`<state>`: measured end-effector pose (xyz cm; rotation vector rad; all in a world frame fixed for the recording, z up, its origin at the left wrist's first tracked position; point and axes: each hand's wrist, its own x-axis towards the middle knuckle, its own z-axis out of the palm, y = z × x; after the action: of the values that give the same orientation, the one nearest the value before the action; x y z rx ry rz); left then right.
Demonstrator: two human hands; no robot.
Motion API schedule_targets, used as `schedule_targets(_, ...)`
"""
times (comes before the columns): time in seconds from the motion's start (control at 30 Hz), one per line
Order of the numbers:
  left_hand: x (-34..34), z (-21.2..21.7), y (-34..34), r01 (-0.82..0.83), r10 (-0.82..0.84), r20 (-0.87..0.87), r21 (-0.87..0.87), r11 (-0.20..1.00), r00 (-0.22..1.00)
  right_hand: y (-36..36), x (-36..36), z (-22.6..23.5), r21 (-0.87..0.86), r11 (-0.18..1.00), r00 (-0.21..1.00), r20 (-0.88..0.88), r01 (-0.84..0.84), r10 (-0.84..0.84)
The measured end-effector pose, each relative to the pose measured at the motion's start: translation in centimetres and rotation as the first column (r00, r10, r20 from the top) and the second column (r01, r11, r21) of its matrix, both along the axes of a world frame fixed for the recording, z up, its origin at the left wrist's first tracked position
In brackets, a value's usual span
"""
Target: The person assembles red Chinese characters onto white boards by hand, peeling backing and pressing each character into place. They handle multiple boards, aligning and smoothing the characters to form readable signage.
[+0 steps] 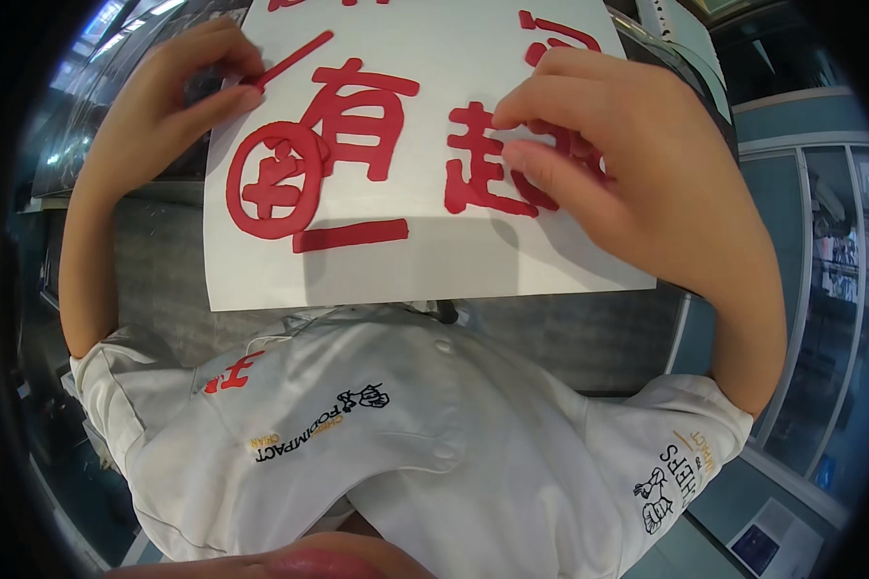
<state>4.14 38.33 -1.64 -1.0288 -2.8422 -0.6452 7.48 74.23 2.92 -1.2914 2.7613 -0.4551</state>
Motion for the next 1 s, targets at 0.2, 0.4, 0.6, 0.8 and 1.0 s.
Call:
schedule_targets(0.2, 2.6, 1.7, 0.3, 0.12, -0.117, 0.257, 0.005, 0.993, 0.959, -0.2, -0.5, -2.5, -0.046, 0.999, 0.987, -0.158, -0.01, 0.003)
schedule_targets(0.4, 1.2, -0.7, 2.3, 0.229, -0.224, -0.059, 0.09, 0.969, 0.973, -1.7, -2.6, -3.1, -0.12, 0.992, 0.997, 0.074, 0.031, -0.022)
schedule_targets(0.6, 1.7, -2.2, 3.9, 0.414, -0.412, -0.113, -0.009, 0.91, 0.904, -2.6, -3.6, -2.2, -0.12, 0.981, 0.886, 0.456, 0.153, -0.082)
schedule_targets(0.8, 2.5, 0.1, 3.2, 0.239, -0.219, -0.125, 0.174, 0.955, 0.968, -2.2, -2.7, -2.4, -0.191, 0.976, 0.941, 0.337, 0.102, -0.032)
schedule_targets(1.0, 11.2, -0.9, 6.1, 0.372, -0.364, -0.369, -0.054, 0.927, 0.855, -1.5, -1.3, -4.2, -0.177, 0.983, 0.992, 0.128, 0.045, -0.023)
